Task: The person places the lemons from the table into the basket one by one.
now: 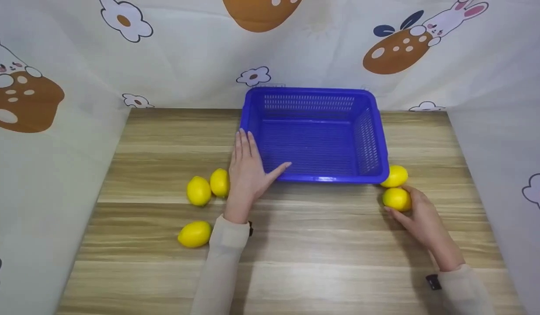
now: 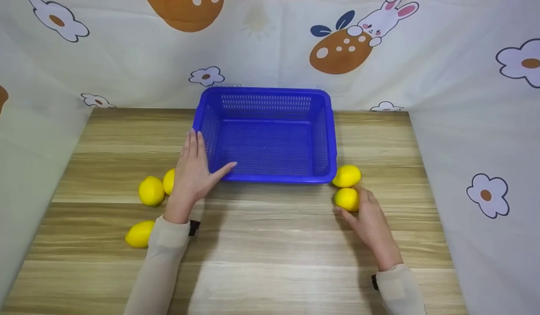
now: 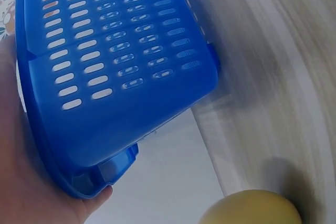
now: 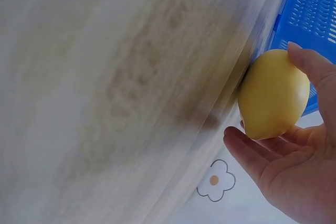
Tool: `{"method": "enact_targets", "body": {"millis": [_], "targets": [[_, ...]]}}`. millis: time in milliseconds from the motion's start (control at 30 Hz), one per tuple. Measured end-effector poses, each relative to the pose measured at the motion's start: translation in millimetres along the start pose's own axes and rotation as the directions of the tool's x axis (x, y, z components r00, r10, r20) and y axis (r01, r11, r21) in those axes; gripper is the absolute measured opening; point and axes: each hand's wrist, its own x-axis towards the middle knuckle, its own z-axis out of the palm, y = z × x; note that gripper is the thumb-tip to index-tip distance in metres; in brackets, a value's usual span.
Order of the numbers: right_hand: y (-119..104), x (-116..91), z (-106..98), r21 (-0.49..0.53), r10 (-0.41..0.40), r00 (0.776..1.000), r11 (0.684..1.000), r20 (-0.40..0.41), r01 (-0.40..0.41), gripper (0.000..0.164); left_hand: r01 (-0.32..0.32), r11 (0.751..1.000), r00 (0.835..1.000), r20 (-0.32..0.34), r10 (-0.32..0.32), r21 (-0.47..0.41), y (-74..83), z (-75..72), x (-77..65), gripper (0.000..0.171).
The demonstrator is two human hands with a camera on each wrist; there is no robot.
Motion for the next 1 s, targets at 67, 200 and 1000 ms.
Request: {"method": "enact_targets", "body": {"millis": [67,200,1000], "targets": [[-0.3,-0.1,0.2,0.001,0.001,1.0,1.0,0.004,-0.001,0.077,0.02,1.0,1.0,0.001,-0.02,0.004,0.0,-0.6,0.9,0.127],[-0.3,-0.3,0.4,0.004,0.004,1.0,1.0,0.007,-0.004,0.079,0.068,0.998,0.998,0.01,-0.068,-0.011,0.5,-1.7,1.8,0.127],[0.7,-3.9,1.5,-0.01,0.003,1.0,1.0,-0.013,-0.003,0.077,0.032,0.999,0.999,0.022,-0.031,-0.017,0.7,-1.6,-13.4,0.143]]}}
